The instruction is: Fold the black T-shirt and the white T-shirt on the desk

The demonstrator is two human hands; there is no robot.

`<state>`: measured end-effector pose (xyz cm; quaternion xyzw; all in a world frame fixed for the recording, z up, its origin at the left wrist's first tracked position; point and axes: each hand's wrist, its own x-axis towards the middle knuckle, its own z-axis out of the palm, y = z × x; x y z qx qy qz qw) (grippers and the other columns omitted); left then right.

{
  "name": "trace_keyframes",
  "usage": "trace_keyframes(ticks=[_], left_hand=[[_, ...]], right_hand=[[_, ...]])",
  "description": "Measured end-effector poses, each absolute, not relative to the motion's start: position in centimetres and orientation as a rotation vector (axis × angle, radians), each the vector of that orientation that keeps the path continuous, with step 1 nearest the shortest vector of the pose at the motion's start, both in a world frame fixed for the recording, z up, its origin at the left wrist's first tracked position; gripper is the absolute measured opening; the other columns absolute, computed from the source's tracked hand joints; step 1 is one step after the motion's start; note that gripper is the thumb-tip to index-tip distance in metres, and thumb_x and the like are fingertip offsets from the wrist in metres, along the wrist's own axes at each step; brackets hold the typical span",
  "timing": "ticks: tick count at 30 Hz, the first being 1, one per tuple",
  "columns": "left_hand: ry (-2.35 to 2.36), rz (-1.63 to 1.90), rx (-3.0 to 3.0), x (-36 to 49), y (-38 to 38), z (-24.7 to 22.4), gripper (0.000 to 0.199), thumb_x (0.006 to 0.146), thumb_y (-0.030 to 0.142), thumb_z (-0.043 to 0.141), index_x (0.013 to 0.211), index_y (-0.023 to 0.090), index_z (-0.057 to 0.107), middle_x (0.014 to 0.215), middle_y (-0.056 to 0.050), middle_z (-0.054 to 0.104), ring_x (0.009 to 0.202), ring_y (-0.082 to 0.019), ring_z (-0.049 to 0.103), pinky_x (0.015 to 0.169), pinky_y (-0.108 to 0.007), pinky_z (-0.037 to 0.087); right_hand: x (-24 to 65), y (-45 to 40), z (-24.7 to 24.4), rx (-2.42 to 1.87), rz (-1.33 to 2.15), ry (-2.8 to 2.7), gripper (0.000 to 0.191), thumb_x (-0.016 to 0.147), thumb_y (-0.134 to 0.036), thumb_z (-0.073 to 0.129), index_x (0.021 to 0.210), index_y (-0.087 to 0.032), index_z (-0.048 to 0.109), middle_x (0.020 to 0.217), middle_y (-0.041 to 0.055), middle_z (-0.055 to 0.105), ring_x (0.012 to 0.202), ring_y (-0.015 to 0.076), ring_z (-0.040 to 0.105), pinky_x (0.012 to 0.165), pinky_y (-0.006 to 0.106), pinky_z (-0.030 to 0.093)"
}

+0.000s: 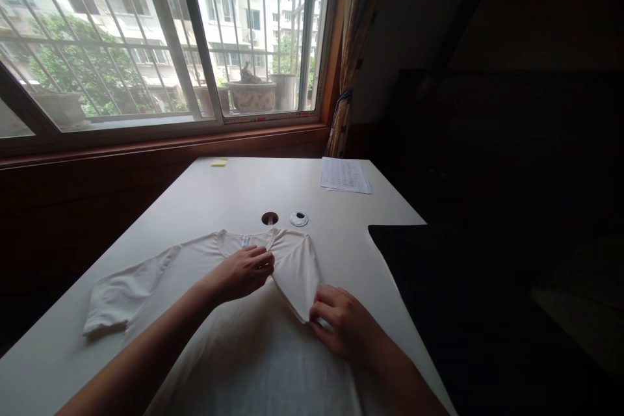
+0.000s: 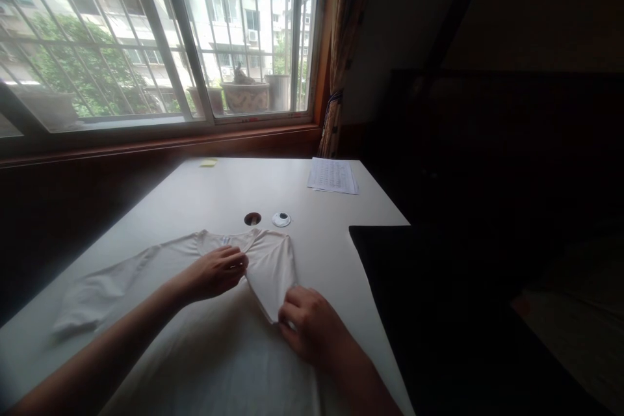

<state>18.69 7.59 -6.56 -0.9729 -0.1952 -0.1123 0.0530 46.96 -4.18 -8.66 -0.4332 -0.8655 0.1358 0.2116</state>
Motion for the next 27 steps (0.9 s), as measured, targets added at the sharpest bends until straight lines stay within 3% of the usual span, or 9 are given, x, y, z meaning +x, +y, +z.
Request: trace_keyframes(ticks=[8,12,15,19,23,27], left_hand=[[-0.673,-0.400,-3.166,19.4,7.8,-6.2,0.010,0.093,0.015,0.057,0.088,0.021,0.063,0.090,-0.004,0.063,0.087,-0.021,0.058,0.080,-0.034,0.049],[-1.015,-0.621,-3.183,21.7,10.3,-6.9,0.013,0.094,0.015,0.057,0.102,0.020,0.066,0.106,-0.008,0.067,0.099,-0.024,0.060,0.087,-0.037,0.050],[-1.191,-0.685,-3.181,24.2,12.4,-8.2,0.028,0.092,0.013,0.059,0.119,0.020,0.063,0.111,-0.009,0.069,0.100,-0.024,0.063,0.090,-0.038,0.051],[-1.352,-0.681,-3.208,27.4,14.4,-9.2,0.048,0.090,0.012,0.059,0.137,0.017,0.051,0.103,-0.006,0.073,0.093,-0.021,0.068,0.087,-0.033,0.052],[-1.597,-0.602,-3.230,29.6,15.6,-8.6,0.062,0.086,0.018,0.064,0.144,0.015,0.043,0.096,-0.006,0.075,0.086,-0.022,0.071,0.074,-0.029,0.053],[-1.771,-0.455,-3.263,30.9,16.4,-7.6,0.079,0.073,0.021,0.077,0.145,0.015,0.045,0.088,-0.003,0.076,0.080,-0.023,0.073,0.065,-0.026,0.052]], right_hand=[[47.0,-3.9,-8.7,-1.231,0.502,-2.410,0.004,0.088,-0.020,0.071,0.086,-0.022,0.068,0.089,0.0020,0.065,0.086,0.0179,0.061,0.078,0.029,0.046],[47.4,-3.6,-8.5,-1.324,0.413,-2.309,0.008,0.091,-0.014,0.063,0.090,-0.021,0.066,0.092,0.0037,0.064,0.089,0.0196,0.060,0.082,0.032,0.048],[48.1,-3.4,-8.2,-1.399,0.413,-2.228,0.016,0.087,-0.008,0.063,0.095,-0.022,0.065,0.097,0.0043,0.063,0.094,0.0210,0.059,0.086,0.033,0.049],[49.0,-3.4,-8.0,-1.449,0.503,-2.210,0.025,0.080,-0.009,0.068,0.101,-0.023,0.064,0.102,0.0028,0.062,0.097,0.0210,0.060,0.084,0.032,0.049],[49.0,-3.4,-7.9,-1.514,0.526,-2.210,0.017,0.081,-0.010,0.067,0.093,-0.022,0.063,0.095,0.0008,0.062,0.091,0.0191,0.060,0.080,0.030,0.048],[48.8,-3.3,-7.7,-1.573,0.508,-2.223,0.011,0.085,-0.011,0.062,0.085,-0.022,0.062,0.089,0.0000,0.062,0.084,0.0172,0.060,0.076,0.028,0.047]])
